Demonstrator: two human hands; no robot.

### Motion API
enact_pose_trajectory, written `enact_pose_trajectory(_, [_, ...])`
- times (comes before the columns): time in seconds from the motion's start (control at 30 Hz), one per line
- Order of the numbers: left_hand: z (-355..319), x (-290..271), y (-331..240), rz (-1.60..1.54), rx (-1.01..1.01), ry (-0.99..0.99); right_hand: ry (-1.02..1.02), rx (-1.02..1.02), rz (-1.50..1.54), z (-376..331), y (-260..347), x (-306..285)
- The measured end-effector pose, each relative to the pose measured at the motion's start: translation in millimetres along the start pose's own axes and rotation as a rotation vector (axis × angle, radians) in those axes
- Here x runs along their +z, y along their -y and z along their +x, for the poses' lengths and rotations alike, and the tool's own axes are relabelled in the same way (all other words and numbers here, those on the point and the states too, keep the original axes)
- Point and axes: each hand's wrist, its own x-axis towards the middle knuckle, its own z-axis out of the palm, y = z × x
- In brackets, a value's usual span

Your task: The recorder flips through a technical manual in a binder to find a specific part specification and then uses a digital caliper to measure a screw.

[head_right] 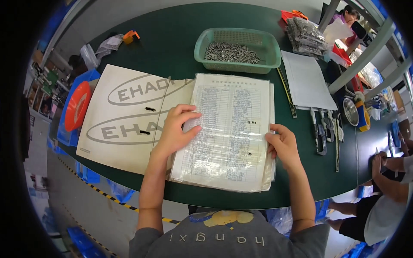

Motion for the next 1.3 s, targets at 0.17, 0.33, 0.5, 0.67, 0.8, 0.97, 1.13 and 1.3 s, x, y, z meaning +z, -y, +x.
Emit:
enact_pose_trajectory(0.17, [2, 1, -6, 0.043, -0.035, -0.014, -0.036, -0.156, -0.221, 6, -2, 11])
enact_pose_trajectory(0.33, [-8, 10, 13, 0.049, 0.11, -0.171, 0.013, -0.172, -0.14, 10, -9, 7])
enact_pose_trajectory(0.5, [-23, 17, 26, -0.514, -0.125, -0.299, 0.022, -0.198, -0.094, 7, -13, 6])
enact_pose_trajectory(0.67, [-16, 9, 22, -0.243, -0.026, -0.202, -0.085, -0.133, 0.039, 9, -23, 4])
enact_pose_trajectory(0.8, [-17, 10, 22, -0.285, -0.09, -0.157, -0.104, -0.144, 0.03, 10, -25, 3])
enact_pose_trajectory(0.97, [-17, 10, 24, -0.304, -0.1, -0.153, -0.103, -0.128, 0.025, 11, -23, 2])
enact_pose_trajectory(1.13, [-17, 8, 22, -0.33, -0.099, -0.155, -0.099, -0.162, 0.012, 12, -27, 3])
enact_pose_trajectory(1.3, [-17, 9, 24, -0.312, -0.066, -0.153, -0.106, -0.16, 0.033, 11, -29, 1])
